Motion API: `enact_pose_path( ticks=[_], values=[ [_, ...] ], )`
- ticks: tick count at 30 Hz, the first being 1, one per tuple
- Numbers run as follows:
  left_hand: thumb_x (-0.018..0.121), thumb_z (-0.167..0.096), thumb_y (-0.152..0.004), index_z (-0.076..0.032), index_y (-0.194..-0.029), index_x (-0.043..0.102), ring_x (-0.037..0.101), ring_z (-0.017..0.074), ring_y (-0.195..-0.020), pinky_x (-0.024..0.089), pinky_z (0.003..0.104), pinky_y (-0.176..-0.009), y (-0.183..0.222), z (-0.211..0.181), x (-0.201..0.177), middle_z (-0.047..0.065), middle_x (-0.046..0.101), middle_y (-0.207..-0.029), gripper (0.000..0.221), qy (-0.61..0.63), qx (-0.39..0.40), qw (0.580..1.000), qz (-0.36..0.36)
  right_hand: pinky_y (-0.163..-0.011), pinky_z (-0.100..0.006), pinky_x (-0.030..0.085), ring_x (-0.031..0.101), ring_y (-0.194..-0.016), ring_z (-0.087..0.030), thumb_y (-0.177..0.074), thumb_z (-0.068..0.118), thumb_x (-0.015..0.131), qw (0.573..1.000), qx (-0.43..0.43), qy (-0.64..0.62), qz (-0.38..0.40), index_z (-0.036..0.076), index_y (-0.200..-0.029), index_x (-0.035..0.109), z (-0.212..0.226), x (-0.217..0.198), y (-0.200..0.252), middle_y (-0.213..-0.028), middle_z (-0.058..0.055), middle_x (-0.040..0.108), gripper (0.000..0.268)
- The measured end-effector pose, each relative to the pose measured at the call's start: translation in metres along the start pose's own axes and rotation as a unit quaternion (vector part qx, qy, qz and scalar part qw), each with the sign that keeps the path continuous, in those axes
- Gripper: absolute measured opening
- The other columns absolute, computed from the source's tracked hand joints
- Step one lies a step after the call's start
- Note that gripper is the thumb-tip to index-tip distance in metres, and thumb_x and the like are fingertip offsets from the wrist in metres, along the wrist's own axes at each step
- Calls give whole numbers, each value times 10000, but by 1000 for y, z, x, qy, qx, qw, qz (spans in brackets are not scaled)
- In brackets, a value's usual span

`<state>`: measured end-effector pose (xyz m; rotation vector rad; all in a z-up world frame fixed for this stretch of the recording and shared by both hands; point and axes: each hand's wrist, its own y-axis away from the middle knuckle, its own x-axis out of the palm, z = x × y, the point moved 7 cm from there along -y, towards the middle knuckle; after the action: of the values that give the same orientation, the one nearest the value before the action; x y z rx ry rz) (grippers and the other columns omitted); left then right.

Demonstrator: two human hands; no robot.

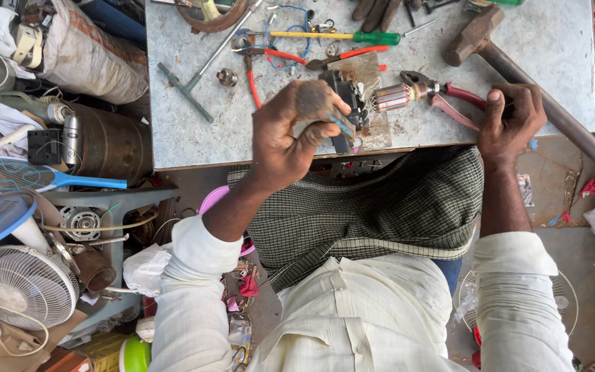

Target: The person disassembles an electric motor assembly using a hammer, pliers, and screwdrivers, striking parts to separate them and prying components apart with tools.

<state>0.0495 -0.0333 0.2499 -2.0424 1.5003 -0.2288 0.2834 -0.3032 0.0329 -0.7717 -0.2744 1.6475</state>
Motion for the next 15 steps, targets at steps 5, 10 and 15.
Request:
enact_pose_path(
  ticks=[5,10,15],
  values=[
    [735,-276,-1047,-37,-1211,627,719,166,-981,601,288,-880,11,19,25,77,710,-1120,309,-64,-35,997,10,-793,-350,473,595,-886,-227,-1181,391,679,1000,-10,-2,1,-22,-986,694,1,-1,0,-948,-123,635,457],
    [746,-286,-1020,-29,-1222,638,743,170,-1020,625,315,-885,20,38,36,65,698,-1130,344,-103,-61,993,20,-769,-360,474,605,-877,-223,-1169,434,675,1000,-20,17,-6,-13,-978,687,-3,-1,0,-945,-112,638,486],
    [719,-303,-1021,-41,-1207,662,720,165,-1003,612,322,-857,26,47,44,68,682,-1113,326,-148,-34,987,56,-725,-348,460,593,-871,-212,-1168,451,655,999,-24,20,-6,-1,-1014,695,-10,-1,3,-974,-108,636,479]
  ],
)
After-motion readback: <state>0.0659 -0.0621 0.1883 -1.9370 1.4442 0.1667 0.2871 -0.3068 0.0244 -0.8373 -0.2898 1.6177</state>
